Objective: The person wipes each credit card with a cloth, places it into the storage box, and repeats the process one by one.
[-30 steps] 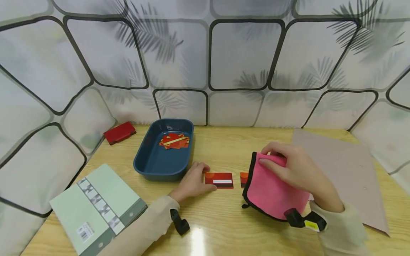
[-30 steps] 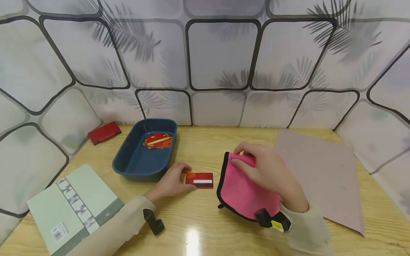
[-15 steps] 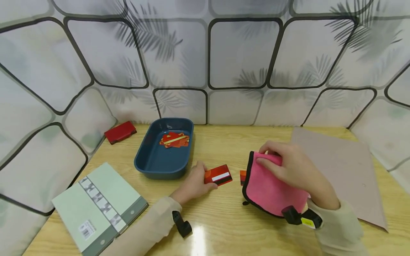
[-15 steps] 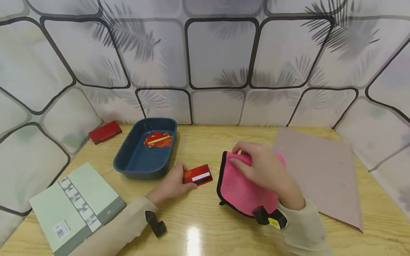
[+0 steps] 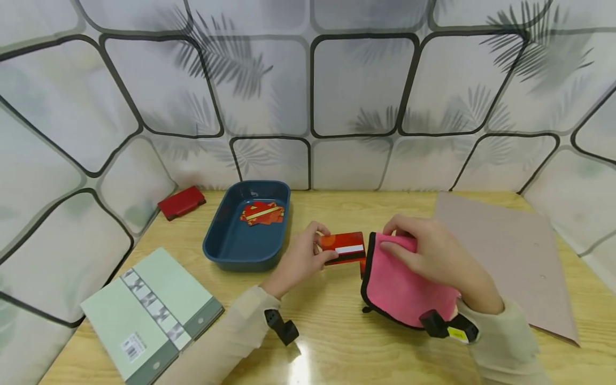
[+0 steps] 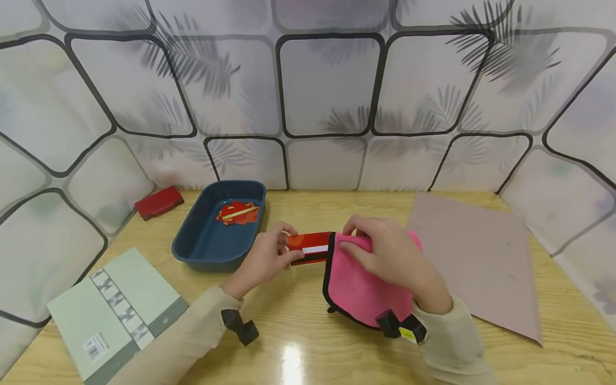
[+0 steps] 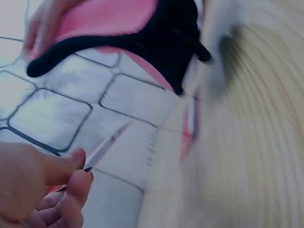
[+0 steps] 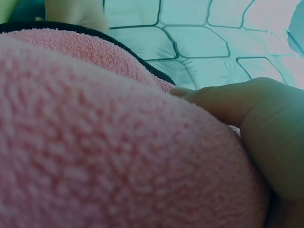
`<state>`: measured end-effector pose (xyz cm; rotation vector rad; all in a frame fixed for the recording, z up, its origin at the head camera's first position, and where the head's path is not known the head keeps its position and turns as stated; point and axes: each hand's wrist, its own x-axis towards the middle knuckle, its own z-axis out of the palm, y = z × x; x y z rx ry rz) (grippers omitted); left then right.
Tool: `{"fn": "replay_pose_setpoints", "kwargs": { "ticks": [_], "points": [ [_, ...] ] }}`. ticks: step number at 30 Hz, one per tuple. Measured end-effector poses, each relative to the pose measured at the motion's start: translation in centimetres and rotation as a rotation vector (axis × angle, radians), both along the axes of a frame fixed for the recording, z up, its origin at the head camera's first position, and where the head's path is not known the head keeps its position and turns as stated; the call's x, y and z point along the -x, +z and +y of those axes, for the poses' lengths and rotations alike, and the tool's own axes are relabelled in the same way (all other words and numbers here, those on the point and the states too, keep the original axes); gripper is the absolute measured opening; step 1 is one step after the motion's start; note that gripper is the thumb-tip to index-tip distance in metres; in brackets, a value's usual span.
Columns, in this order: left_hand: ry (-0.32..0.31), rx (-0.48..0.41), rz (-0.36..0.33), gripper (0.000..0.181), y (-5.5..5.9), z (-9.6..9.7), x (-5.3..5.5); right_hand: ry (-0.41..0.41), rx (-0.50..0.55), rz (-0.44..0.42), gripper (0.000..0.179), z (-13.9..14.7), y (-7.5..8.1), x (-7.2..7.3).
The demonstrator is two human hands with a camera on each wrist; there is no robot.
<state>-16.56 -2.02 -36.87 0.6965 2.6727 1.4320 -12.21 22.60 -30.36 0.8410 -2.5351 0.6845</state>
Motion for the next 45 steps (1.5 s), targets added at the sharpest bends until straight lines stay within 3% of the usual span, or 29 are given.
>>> {"fn": "replay_pose_setpoints", "kwargs": {
  "ticks": [3, 7, 9, 12, 14, 19, 25, 30, 38, 45],
  "points": [
    [-0.019, -0.089, -0.006, 0.036, 0.6, 0.4, 0.0, 0.008, 0.002, -0.013, 0.020, 0.1, -0.1, 0.0],
    [-0.039, -0.118, 0.056, 0.034, 1.2, 0.8, -0.2, -0.008, -0.014, -0.012, 0.019, 0.1, -0.2, 0.0],
    [-0.065, -0.137, 0.050, 0.035, 1.4, 0.8, -0.4, -0.023, -0.031, -0.017, 0.018, -0.1, -0.2, 0.0],
    [-0.120, -0.191, -0.009, 0.039, 1.7, 1.0, -0.7, -0.029, -0.052, -0.031, 0.016, -0.6, -0.4, 0.0],
    [-0.162, -0.240, -0.080, 0.044, 1.8, 1.1, -0.9, -0.002, -0.045, -0.041, 0.015, -0.8, -0.5, 0.1],
    [-0.257, -0.302, -0.168, 0.055, 2.0, 1.7, -1.7, 0.063, -0.019, -0.014, 0.016, -1.2, -1.1, 0.4],
    [-0.325, -0.327, -0.210, 0.058, 1.9, 1.7, -2.5, 0.090, -0.056, 0.030, 0.014, -2.0, -2.1, 0.5],
    [-0.357, -0.355, -0.213, 0.059, 2.2, 1.7, -2.2, 0.097, -0.022, 0.093, 0.017, -2.2, -2.3, 0.9],
    [-0.336, -0.357, -0.242, 0.061, 2.4, 1.8, -2.2, 0.089, -0.007, 0.106, 0.019, -2.3, -2.3, 1.1],
    [-0.264, -0.405, -0.246, 0.060, 2.1, 1.8, -2.2, 0.035, -0.024, 0.086, 0.019, -2.8, -2.2, 0.7]
  ]
}}
